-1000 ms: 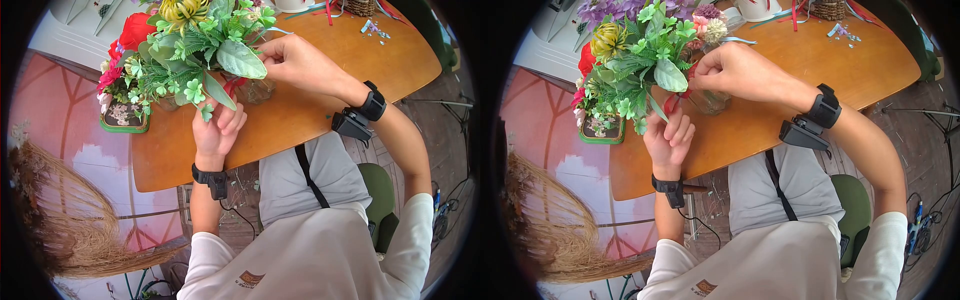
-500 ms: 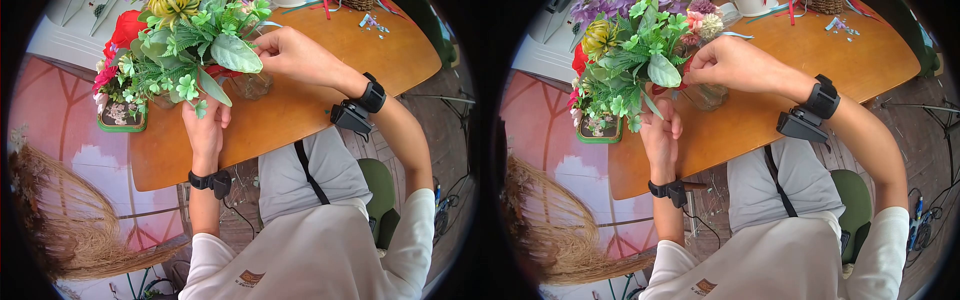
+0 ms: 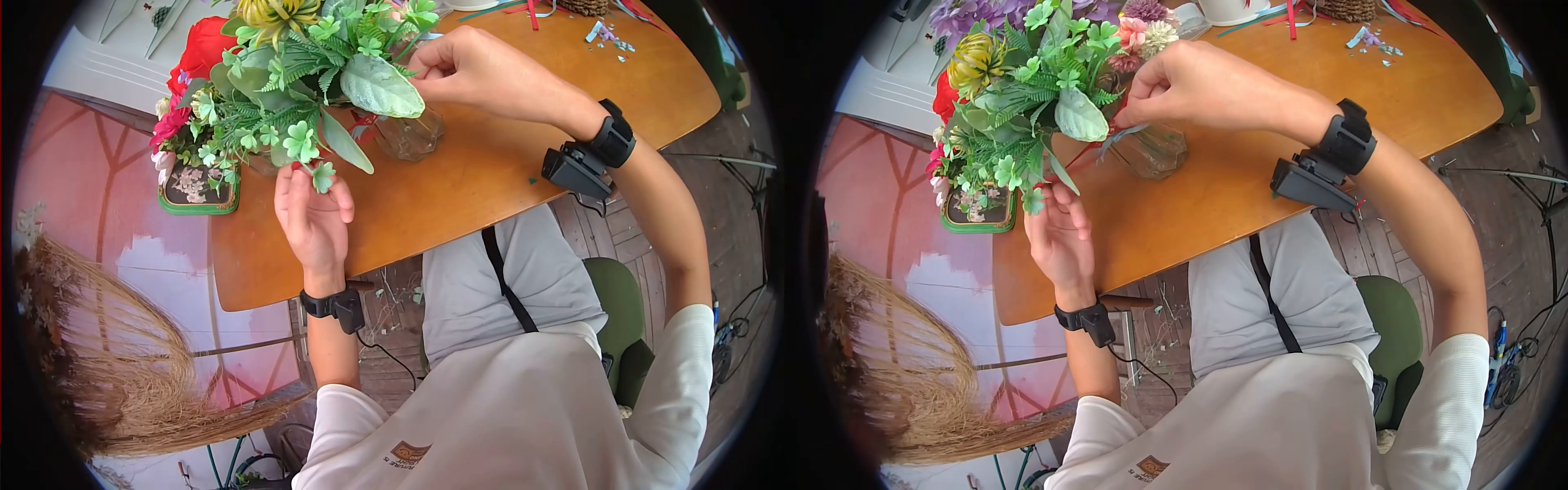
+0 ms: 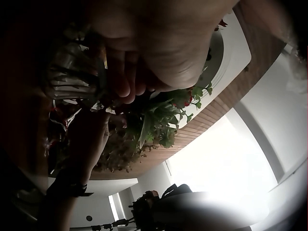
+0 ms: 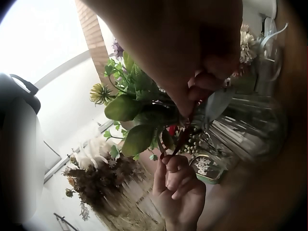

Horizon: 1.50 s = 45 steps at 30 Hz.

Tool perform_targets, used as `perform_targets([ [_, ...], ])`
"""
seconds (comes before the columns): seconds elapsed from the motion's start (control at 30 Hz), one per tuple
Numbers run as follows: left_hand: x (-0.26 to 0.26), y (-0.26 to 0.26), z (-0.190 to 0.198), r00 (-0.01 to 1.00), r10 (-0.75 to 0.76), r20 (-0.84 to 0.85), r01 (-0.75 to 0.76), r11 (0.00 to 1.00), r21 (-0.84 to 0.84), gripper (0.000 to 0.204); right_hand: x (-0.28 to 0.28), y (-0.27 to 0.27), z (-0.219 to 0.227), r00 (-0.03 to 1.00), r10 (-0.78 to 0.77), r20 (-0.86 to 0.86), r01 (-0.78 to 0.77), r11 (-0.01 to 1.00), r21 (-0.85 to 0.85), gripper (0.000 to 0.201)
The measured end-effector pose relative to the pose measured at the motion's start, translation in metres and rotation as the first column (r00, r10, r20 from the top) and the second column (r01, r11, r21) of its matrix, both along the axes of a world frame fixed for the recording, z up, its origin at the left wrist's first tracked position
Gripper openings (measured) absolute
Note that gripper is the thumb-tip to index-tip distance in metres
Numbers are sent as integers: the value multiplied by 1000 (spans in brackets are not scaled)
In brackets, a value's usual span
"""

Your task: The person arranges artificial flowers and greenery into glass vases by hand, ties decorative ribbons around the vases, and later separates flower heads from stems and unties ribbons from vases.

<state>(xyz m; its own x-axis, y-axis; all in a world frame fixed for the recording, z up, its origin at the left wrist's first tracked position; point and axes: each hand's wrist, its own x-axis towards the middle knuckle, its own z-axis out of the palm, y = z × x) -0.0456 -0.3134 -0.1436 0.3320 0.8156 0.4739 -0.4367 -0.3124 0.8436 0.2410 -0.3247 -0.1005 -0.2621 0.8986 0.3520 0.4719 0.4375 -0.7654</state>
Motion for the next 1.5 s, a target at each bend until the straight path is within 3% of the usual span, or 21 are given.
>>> perform_targets([
  [0.07, -6, -1, -1, 1000, 18, -7, -18, 1000, 21, 30, 1, 6, -5, 997, -35, -73, 42, 994, 100, 32],
  [0.17, -11, 2, -6, 997, 46, 63, -45, 999, -27, 27, 4, 8, -7, 998, -50, -47, 57, 985, 165, 31],
  [0.33, -23, 8, -13, 991, 48, 127, -23, 980, -196, 23, 9, 7, -10, 995, -93, 27, 88, 984, 153, 30],
  [0.6, -23, 8, -15, 988, 22, 151, 22, 957, -289, 21, 10, 7, -13, 988, -115, 99, 98, 981, 168, 28],
  [0.67, -21, 8, -13, 993, 5, 114, 26, 961, -274, 20, 11, 14, -22, 993, -89, 71, 54, 917, 394, 27],
  [0.77, -18, 2, -10, 996, 88, -32, -92, 977, -192, 23, 13, 21, -27, 997, -37, 65, 0, 870, 493, 26],
  [0.83, -18, 0, -8, 988, 59, -140, -66, 997, -42, 28, 14, 19, -26, 999, 3, 45, -23, 889, 458, 24],
  [0.9, -18, -3, -6, 980, 75, -185, -77, 997, -5, 31, 13, 18, -20, 999, 45, 24, -51, 902, 428, 23],
  [0.97, -23, -4, -7, 969, 92, -231, -87, 996, 32, 34, 9, 13, -17, 999, 16, -49, -4, 975, 221, 22],
  [1.1, -36, -5, -13, 917, 22, -399, 37, 989, 140, 44, 8, 14, -15, 995, 16, -95, 2, 983, 185, 22],
  [1.13, -37, -6, -14, 893, 32, -448, 63, 979, 196, 49, 9, 12, -12, 999, 8, -47, -3, 993, 117, 26],
  [1.17, -40, -4, -14, 870, 23, -493, 95, 973, 212, 72, 8, 11, -9, 1000, 5, 1, -5, 999, 48, 30],
  [1.2, -41, -5, -13, 869, 21, -495, 97, 973, 212, 72, 8, 12, -11, 1000, 4, -1, -4, 999, 48, 30],
  [1.27, -41, -5, -12, 855, -57, -516, 168, 971, 170, 98, 5, 15, -16, 999, -27, 25, 23, 990, 138, 36],
  [1.3, -41, -6, -11, 853, -61, -518, 171, 971, 168, 98, 5, 16, -18, 999, -30, 22, 27, 990, 136, 36],
  [1.37, -40, -6, -9, 838, -120, -532, 187, 980, 73, 118, 4, 19, -18, 1000, -10, 15, 7, 987, 160, 38],
  [1.4, -41, -4, -8, 837, -120, -533, 188, 979, 74, 118, 4, 19, -18, 1000, -11, 13, 9, 987, 161, 38],
  [1.47, -42, 1, -8, 857, -307, -414, 344, 939, 16, 120, 3, 18, -14, 1000, -18, -4, 18, 995, 103, 40],
  [1.5, -43, 4, -8, 857, -306, -414, 343, 939, 15, 120, 3, 17, -12, 1000, -16, -5, 17, 995, 102, 40],
])
